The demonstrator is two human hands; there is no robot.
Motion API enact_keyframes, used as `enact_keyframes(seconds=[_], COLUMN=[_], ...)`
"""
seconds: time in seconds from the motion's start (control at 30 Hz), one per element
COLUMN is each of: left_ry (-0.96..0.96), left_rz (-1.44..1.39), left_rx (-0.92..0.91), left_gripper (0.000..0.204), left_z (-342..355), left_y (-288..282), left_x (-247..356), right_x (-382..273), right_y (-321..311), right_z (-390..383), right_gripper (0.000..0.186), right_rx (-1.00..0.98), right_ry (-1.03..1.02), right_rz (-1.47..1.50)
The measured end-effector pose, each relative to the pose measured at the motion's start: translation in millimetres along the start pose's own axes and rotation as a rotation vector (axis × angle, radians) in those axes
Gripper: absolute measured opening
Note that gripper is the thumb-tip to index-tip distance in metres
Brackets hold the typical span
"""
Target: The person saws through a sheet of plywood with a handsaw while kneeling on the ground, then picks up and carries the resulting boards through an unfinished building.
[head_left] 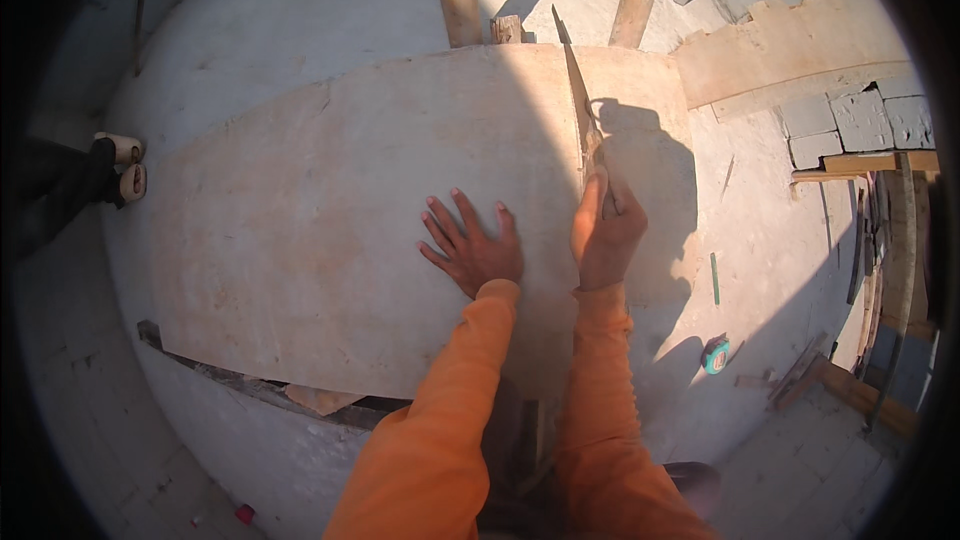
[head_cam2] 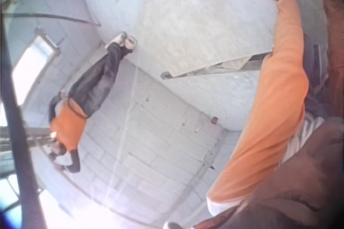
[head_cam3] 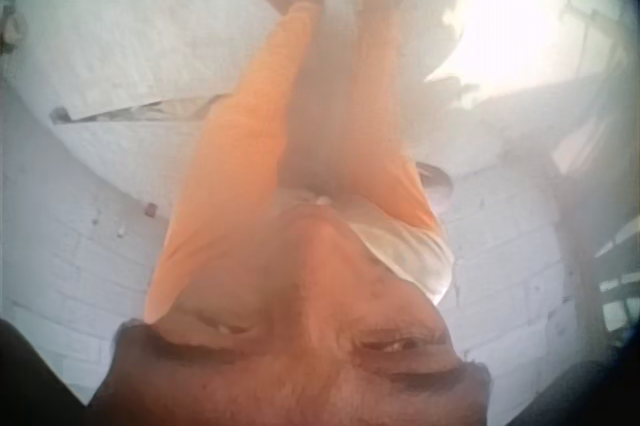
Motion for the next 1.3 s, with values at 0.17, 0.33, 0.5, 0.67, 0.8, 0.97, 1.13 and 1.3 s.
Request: enact_keyframes(seconds=[0.17, 0.33, 0.5, 0.67, 0.8, 0.97, 1.13, 1.3], left_ry=[0.003, -0.01, 0.007, -0.021, -0.015, 0.011, -0.027, -0.014], left_rz=[0.028, 0.007, 0.026, 0.069, 0.028, 0.015, 0.063, 0.017], left_rx=[0.026, 0.004, 0.011, -0.006, 0.011, -0.006, -0.001, -0.005], left_gripper=[0.073, 0.074, 0.074, 0.075, 0.074, 0.075, 0.075, 0.075], left_z=[1.7, 7.5, -0.3, 3.6, 4.3, -4.9, 4.1, 4.8], left_y=[8.3, -2.3, 5.2, 4.0, 1.0, 9.6, 3.3, 0.8], left_x=[-9.6, -9.6, -3.4, -21.6, -16.2, 6.9, -22.7, -8.0], right_x=[-3.4, 20.4, -12.3, 15.6, 11.1, -10.9, 18.7, 16.7], right_y=[7.7, -40.2, 20.5, -21.6, -41.9, 9.4, -36.0, -18.6], right_z=[9.5, -94.4, 53.7, -78.9, -102.1, 55.8, -98.9, -51.1], right_gripper=[0.031, 0.031, 0.031, 0.034, 0.034, 0.03, 0.034, 0.034], right_rx=[-0.012, 0.1, -0.09, 0.05, 0.064, -0.043, 0.056, 0.044], right_ry=[-0.082, -0.103, 0.015, 0.012, 0.01, 0.018, 0.015, -0.024], right_rz=[0.013, 0.088, 0.036, 0.112, 0.126, 0.038, 0.116, 0.083])
Point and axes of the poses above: each hand's wrist, its own z-axis towards the middle knuckle, its own y-axis out of the palm, x = y × z, the point moved 2 cm from there along z, towards the middle knuckle, and after that the axes turned 6 degrees about y, right-handed, at the moved point
